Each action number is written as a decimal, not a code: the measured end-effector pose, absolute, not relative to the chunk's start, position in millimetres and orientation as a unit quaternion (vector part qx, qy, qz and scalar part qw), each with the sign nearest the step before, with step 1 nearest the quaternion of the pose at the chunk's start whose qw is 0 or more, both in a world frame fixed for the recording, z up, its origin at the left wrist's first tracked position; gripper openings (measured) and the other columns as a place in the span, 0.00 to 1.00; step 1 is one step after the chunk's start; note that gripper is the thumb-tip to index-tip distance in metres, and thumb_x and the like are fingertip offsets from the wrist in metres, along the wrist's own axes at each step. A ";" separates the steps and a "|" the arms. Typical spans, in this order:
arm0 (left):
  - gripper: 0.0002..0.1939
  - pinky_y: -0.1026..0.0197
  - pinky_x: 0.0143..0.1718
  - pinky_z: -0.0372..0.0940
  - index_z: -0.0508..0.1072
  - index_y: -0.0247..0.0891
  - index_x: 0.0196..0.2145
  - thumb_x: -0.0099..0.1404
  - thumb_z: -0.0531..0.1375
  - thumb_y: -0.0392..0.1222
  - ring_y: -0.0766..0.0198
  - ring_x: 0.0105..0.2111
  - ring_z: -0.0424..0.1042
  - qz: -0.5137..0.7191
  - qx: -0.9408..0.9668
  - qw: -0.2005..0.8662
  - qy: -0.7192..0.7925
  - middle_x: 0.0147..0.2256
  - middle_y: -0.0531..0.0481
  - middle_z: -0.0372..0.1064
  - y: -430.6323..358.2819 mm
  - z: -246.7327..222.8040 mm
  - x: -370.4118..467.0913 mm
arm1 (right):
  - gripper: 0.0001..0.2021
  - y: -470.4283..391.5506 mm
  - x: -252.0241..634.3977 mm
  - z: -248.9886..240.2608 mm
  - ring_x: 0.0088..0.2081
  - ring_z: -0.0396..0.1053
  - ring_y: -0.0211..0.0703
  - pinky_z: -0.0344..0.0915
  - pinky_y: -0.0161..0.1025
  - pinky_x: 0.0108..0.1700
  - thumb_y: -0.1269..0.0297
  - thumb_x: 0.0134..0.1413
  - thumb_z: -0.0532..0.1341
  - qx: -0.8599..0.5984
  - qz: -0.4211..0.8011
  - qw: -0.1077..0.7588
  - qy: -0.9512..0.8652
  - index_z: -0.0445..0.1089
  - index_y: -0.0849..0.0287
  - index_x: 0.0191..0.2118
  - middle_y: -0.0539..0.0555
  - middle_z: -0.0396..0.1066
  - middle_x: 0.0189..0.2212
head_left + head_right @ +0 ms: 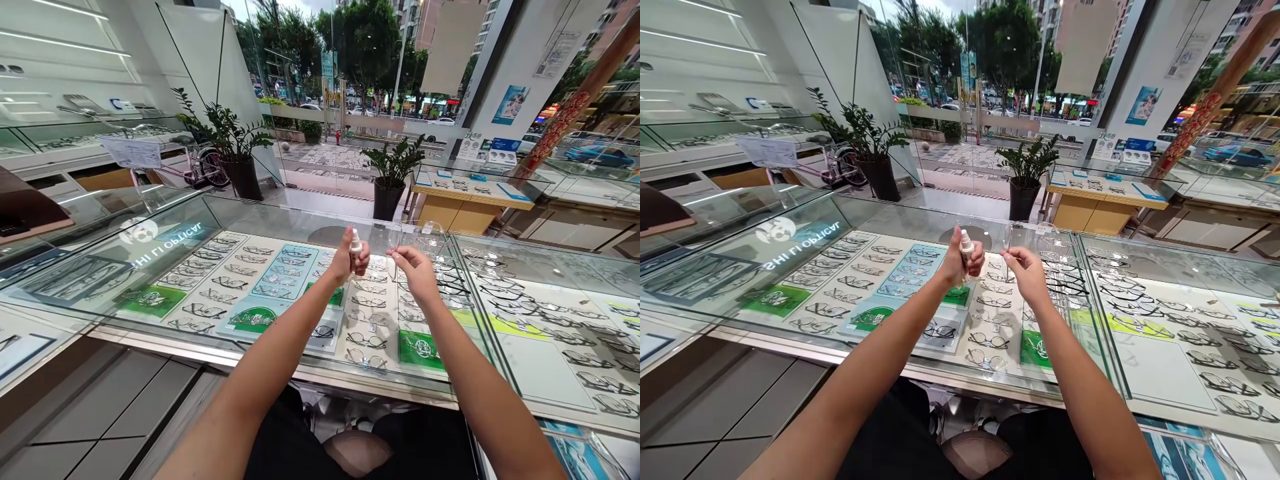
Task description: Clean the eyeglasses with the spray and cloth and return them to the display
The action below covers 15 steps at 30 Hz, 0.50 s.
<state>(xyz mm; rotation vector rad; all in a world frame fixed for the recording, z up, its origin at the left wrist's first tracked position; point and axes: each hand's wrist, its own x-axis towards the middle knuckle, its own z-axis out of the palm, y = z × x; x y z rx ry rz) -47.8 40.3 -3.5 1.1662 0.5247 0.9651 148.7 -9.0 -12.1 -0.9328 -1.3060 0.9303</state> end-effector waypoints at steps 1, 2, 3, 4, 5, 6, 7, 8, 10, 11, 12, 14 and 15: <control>0.40 0.64 0.17 0.42 0.58 0.41 0.19 0.59 0.48 0.84 0.71 0.15 0.44 0.410 0.515 0.721 0.216 0.15 0.59 0.45 36.3 -0.5 -46.3 | 0.13 -9.7 147.8 -11.7 0.47 0.75 0.52 0.67 0.49 0.54 0.49 0.54 0.72 -0.402 0.415 0.594 -0.559 0.78 0.51 0.36 0.54 0.82 0.41; 0.40 0.64 0.17 0.42 0.57 0.41 0.18 0.59 0.46 0.85 0.71 0.14 0.44 0.393 0.510 0.737 0.204 0.14 0.58 0.43 33.6 2.0 -45.9 | 0.13 -10.4 146.9 -11.5 0.47 0.75 0.52 0.67 0.49 0.54 0.49 0.54 0.72 -0.401 0.426 0.589 -0.558 0.78 0.51 0.36 0.54 0.82 0.41; 0.41 0.64 0.17 0.42 0.56 0.42 0.18 0.59 0.44 0.85 0.70 0.14 0.44 0.383 0.509 0.745 0.198 0.14 0.58 0.43 32.2 3.7 -46.1 | 0.12 -11.2 146.0 -11.5 0.48 0.75 0.51 0.66 0.49 0.54 0.49 0.54 0.72 -0.399 0.435 0.584 -0.557 0.78 0.51 0.36 0.53 0.82 0.41; 0.41 0.64 0.17 0.41 0.56 0.42 0.18 0.60 0.44 0.85 0.70 0.14 0.43 0.379 0.508 0.748 0.197 0.14 0.58 0.42 31.8 4.3 -46.6 | 0.12 -11.9 145.1 -11.7 0.48 0.74 0.51 0.66 0.48 0.54 0.49 0.54 0.72 -0.396 0.444 0.580 -0.556 0.78 0.51 0.36 0.53 0.82 0.41; 0.41 0.64 0.17 0.41 0.57 0.42 0.18 0.60 0.44 0.84 0.70 0.14 0.43 0.381 0.510 0.744 0.202 0.14 0.58 0.42 32.3 3.9 -47.0 | 0.11 -12.6 144.3 -12.0 0.48 0.74 0.50 0.65 0.47 0.54 0.50 0.55 0.72 -0.392 0.457 0.575 -0.555 0.78 0.51 0.36 0.53 0.81 0.41; 0.40 0.64 0.17 0.40 0.57 0.42 0.18 0.60 0.45 0.83 0.70 0.14 0.43 0.388 0.516 0.733 0.213 0.14 0.58 0.43 33.4 2.3 -47.0 | 0.11 -13.2 143.5 -12.6 0.48 0.74 0.50 0.65 0.47 0.54 0.50 0.55 0.72 -0.386 0.472 0.569 -0.552 0.78 0.51 0.35 0.52 0.81 0.41; 0.39 0.64 0.17 0.40 0.58 0.41 0.18 0.61 0.47 0.82 0.71 0.14 0.43 0.401 0.529 0.712 0.231 0.14 0.58 0.44 34.6 -0.1 -46.6 | 0.11 -13.8 142.6 -13.2 0.48 0.74 0.50 0.65 0.46 0.54 0.50 0.55 0.72 -0.379 0.489 0.563 -0.547 0.78 0.51 0.35 0.52 0.81 0.41; 0.38 0.64 0.17 0.39 0.59 0.41 0.17 0.61 0.50 0.80 0.71 0.14 0.43 0.417 0.544 0.682 0.253 0.14 0.58 0.45 35.9 -2.9 -45.8 | 0.11 -14.4 141.7 -14.0 0.48 0.74 0.49 0.64 0.46 0.53 0.51 0.55 0.72 -0.372 0.506 0.558 -0.543 0.78 0.51 0.35 0.52 0.81 0.41; 0.37 0.63 0.17 0.39 0.61 0.40 0.16 0.62 0.53 0.77 0.72 0.14 0.44 0.451 0.577 0.612 0.299 0.14 0.57 0.46 37.9 -8.7 -43.2 | 0.10 -15.7 139.9 -15.3 0.47 0.73 0.48 0.64 0.45 0.52 0.51 0.55 0.72 -0.359 0.536 0.547 -0.534 0.78 0.51 0.35 0.52 0.81 0.41; 0.37 0.63 0.18 0.40 0.61 0.40 0.15 0.63 0.53 0.76 0.72 0.14 0.45 0.464 0.591 0.579 0.317 0.14 0.56 0.47 38.6 -11.1 -41.8 | 0.10 -16.3 138.9 -15.8 0.46 0.73 0.48 0.64 0.44 0.51 0.52 0.55 0.72 -0.353 0.548 0.542 -0.531 0.78 0.51 0.35 0.52 0.81 0.41; 0.37 0.63 0.18 0.42 0.60 0.40 0.15 0.64 0.52 0.75 0.72 0.14 0.47 0.472 0.602 0.553 0.330 0.14 0.56 0.48 39.1 -12.8 -40.7 | 0.10 -16.9 138.0 -16.1 0.46 0.73 0.47 0.64 0.44 0.50 0.52 0.55 0.72 -0.347 0.556 0.539 -0.529 0.78 0.51 0.35 0.52 0.81 0.41; 0.37 0.62 0.19 0.45 0.59 0.39 0.14 0.66 0.51 0.74 0.71 0.16 0.50 0.469 0.628 0.513 0.351 0.14 0.54 0.50 39.8 -14.9 -39.3 | 0.09 -18.1 136.6 -16.2 0.46 0.72 0.46 0.64 0.43 0.49 0.53 0.55 0.72 -0.338 0.566 0.536 -0.527 0.78 0.52 0.35 0.52 0.81 0.41; 0.37 0.62 0.20 0.47 0.59 0.39 0.14 0.67 0.49 0.73 0.71 0.16 0.51 0.458 0.647 0.488 0.365 0.15 0.54 0.52 40.1 -15.3 -39.0 | 0.09 -18.6 136.1 -16.0 0.45 0.72 0.46 0.64 0.43 0.49 0.53 0.55 0.72 -0.336 0.568 0.536 -0.527 0.78 0.52 0.35 0.52 0.81 0.41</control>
